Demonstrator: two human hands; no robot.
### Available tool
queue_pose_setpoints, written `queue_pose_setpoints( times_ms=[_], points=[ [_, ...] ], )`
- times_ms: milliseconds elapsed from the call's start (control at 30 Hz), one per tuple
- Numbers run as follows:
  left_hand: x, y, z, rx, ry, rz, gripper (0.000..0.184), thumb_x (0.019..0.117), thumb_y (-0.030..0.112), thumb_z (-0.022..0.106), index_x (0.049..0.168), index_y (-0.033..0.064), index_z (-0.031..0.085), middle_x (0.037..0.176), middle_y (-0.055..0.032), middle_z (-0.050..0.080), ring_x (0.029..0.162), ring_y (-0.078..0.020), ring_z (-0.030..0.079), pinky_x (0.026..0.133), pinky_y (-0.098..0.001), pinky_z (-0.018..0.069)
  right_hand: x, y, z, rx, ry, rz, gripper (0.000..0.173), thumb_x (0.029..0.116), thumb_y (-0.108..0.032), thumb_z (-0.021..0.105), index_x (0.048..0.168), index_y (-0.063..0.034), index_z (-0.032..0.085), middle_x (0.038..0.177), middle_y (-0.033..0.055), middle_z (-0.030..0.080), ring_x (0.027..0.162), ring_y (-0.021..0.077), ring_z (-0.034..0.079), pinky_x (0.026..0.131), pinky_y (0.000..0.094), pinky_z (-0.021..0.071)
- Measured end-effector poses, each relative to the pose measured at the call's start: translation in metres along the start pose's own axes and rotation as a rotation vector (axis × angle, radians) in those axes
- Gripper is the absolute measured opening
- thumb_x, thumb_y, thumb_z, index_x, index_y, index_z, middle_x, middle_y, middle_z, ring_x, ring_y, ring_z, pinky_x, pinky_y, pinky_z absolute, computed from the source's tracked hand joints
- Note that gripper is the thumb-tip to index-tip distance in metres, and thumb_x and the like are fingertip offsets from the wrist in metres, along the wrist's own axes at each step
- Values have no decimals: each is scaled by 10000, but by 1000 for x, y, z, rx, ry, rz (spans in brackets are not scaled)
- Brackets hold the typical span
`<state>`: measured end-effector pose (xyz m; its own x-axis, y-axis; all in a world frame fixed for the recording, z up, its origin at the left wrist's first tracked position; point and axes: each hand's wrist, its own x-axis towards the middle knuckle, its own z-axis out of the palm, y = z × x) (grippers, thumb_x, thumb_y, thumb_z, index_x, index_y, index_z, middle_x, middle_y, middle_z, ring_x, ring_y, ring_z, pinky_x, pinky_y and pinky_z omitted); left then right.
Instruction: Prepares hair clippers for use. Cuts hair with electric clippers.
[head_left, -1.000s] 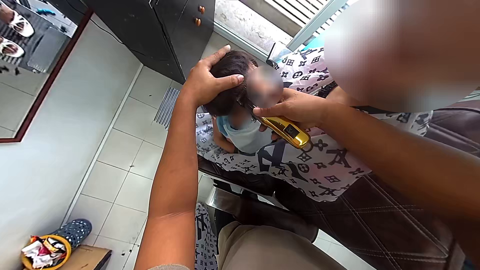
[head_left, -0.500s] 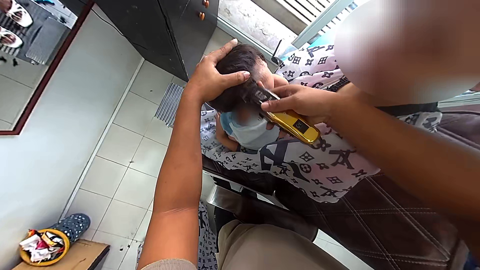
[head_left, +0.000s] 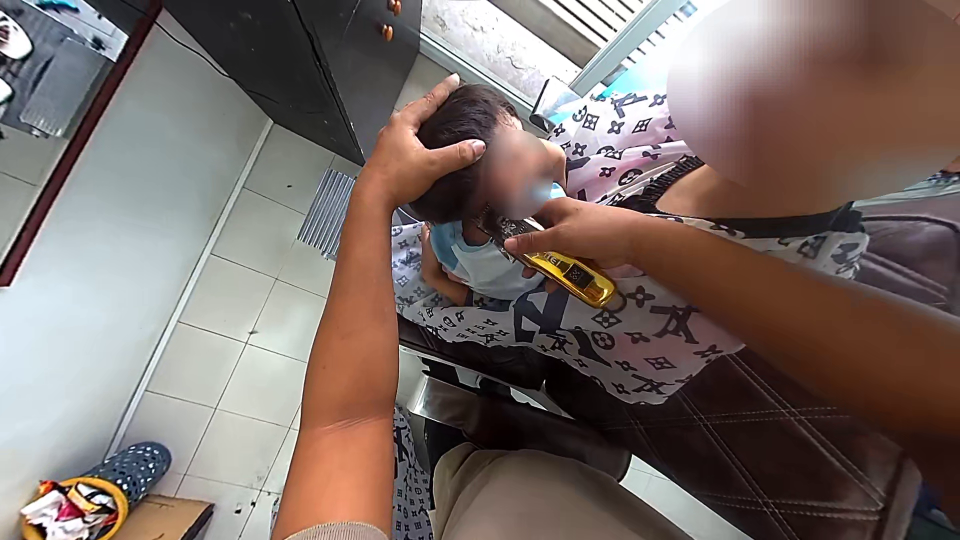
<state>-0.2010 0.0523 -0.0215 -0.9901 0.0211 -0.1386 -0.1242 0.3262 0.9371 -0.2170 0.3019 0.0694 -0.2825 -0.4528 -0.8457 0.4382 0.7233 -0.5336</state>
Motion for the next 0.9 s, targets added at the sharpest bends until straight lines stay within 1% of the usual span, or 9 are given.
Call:
queue_pose_setpoints(
  times_ms=[200, 333, 400, 467, 633, 700, 767, 833, 900],
  points=[
    [2, 1, 3, 0, 4, 15, 902, 817, 562, 751, 1581, 219, 416, 1547, -21, 502, 1402, -93, 482, 1179, -375, 396, -2, -8, -6, 64, 9, -50, 370, 1011, -240, 657, 1302, -44, 540, 1014, 160, 696, 772, 267, 740, 604, 413, 644],
    [4, 0, 5, 0, 6, 21, 891, 822, 552, 755, 1579, 219, 422, 1549, -27, 499, 1410, -106, 474, 1185, -389, 389, -8, -23, -13, 45, 25, -143, 341, 1023, -240, 634, 1299, -55, 557, 995, 144, 697, 774, 256, 734, 593, 401, 640],
    [4, 0, 5, 2, -1, 21, 890, 820, 555, 755, 1576, 218, 428, 1548, -24, 501, 1408, -102, 477, 1184, -381, 389, -12, -32, -18, 11, 35, -104, 348, 1028, -269, 623, 1297, -59, 556, 995, 156, 696, 780, 272, 736, 604, 417, 642],
    [4, 0, 4, 5, -11, 21, 884, 817, 552, 755, 1572, 223, 434, 1549, -23, 500, 1411, -102, 472, 1184, -380, 386, -15, -39, -24, -8, 43, -14, 355, 1030, -297, 617, 1293, -65, 564, 991, 164, 700, 784, 279, 734, 628, 432, 641],
    [5, -6, 0, 3, -38, 53, 891, 821, 544, 754, 1576, 207, 425, 1552, -21, 498, 1405, -88, 477, 1182, -361, 389, -13, -44, -31, 8, 21, 85, 352, 1039, -299, 593, 1326, -111, 512, 987, 159, 691, 756, 272, 733, 578, 405, 630],
    [5, -7, -1, 4, -45, 44, 886, 817, 547, 752, 1577, 229, 424, 1546, -12, 504, 1397, -84, 485, 1176, -371, 397, -12, -46, -31, 6, 18, 53, 368, 1036, -310, 596, 1322, -82, 554, 976, 155, 703, 753, 259, 735, 582, 393, 632],
    [5, -7, -2, -17, -55, 46, 874, 822, 528, 758, 1573, 221, 431, 1535, -7, 517, 1384, -73, 497, 1167, -356, 409, -15, -48, -33, -39, 25, -41, 360, 1032, -303, 606, 1306, -71, 572, 971, 141, 706, 738, 238, 733, 563, 371, 630],
    [4, -7, -4, -40, -62, 61, 873, 822, 512, 768, 1569, 205, 435, 1531, -7, 521, 1380, -65, 499, 1168, -341, 411, -22, -54, -36, -141, 74, -122, 339, 1012, -289, 645, 1272, -85, 570, 950, 120, 691, 695, 210, 709, 537, 342, 614],
    [3, -8, -5, -48, -75, 77, 871, 821, 507, 771, 1568, 205, 438, 1527, -3, 524, 1377, -61, 500, 1166, -337, 412, -30, -62, -39, -216, 145, -137, 317, 1001, -287, 661, 1242, -93, 592, 910, 107, 695, 658, 190, 696, 523, 322, 603]
  ],
)
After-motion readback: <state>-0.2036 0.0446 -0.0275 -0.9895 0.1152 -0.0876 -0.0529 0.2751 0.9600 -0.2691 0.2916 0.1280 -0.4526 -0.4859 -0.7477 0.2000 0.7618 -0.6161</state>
